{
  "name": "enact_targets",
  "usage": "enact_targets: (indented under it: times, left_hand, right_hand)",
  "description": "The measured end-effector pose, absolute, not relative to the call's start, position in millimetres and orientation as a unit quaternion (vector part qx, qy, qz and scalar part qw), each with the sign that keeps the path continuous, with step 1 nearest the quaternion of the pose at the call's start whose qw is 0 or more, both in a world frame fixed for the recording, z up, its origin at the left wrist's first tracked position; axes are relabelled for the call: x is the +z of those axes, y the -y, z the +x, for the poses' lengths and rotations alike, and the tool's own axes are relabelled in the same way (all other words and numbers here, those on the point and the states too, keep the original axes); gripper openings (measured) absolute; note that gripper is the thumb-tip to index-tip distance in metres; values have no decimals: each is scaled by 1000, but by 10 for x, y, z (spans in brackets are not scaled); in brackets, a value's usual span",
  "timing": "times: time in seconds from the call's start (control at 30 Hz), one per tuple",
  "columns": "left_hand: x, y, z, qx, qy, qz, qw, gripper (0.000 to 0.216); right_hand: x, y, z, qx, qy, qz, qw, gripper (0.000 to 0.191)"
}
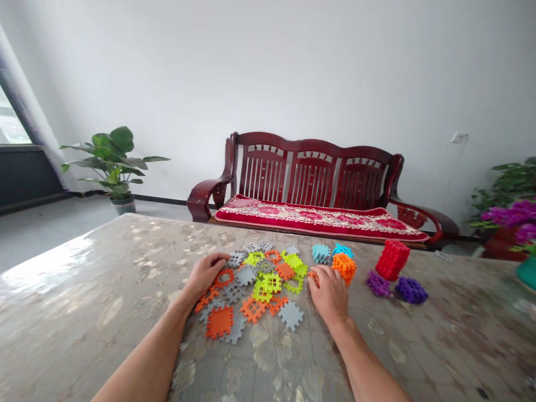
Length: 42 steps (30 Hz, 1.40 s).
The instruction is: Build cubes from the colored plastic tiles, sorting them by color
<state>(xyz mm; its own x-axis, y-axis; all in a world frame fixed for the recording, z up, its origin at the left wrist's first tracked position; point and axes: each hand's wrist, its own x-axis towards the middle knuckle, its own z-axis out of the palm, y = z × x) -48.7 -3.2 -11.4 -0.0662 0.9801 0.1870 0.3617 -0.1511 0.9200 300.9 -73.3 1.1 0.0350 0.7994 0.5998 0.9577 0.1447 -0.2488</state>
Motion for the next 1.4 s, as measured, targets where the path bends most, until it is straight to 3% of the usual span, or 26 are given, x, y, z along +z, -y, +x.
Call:
enact_targets:
  times: [0.13, 0.33, 0.5, 0.83, 1.13, 1.4]
  left_hand:
    - [-156, 13, -500, 468, -558, 603, 326, 28]
    - [-194, -4, -515, 462, -560, 611, 316, 28]
    - [-148, 27, -482, 466, -560, 602, 325, 29]
    - [-172, 11, -497, 459, -563, 609, 319, 28]
    - [-173, 11, -503, 466, -553, 625, 295, 27]
    - [-176, 8, -488, 473, -551, 619, 299, 28]
  right_hand:
    - [117, 835, 2809, -47, 741, -564, 361, 13]
    - [200, 1030, 2483, 19, 813, -507, 285, 8]
    - [220, 1078, 2447, 7, 821, -519, 238, 27]
    - [295, 1153, 2333, -8, 828, -506, 241, 32]
    - [286, 1097, 2106, 66, 913, -340, 215, 59]
    - [302, 1016, 2036, 86, 926, -307, 203, 52]
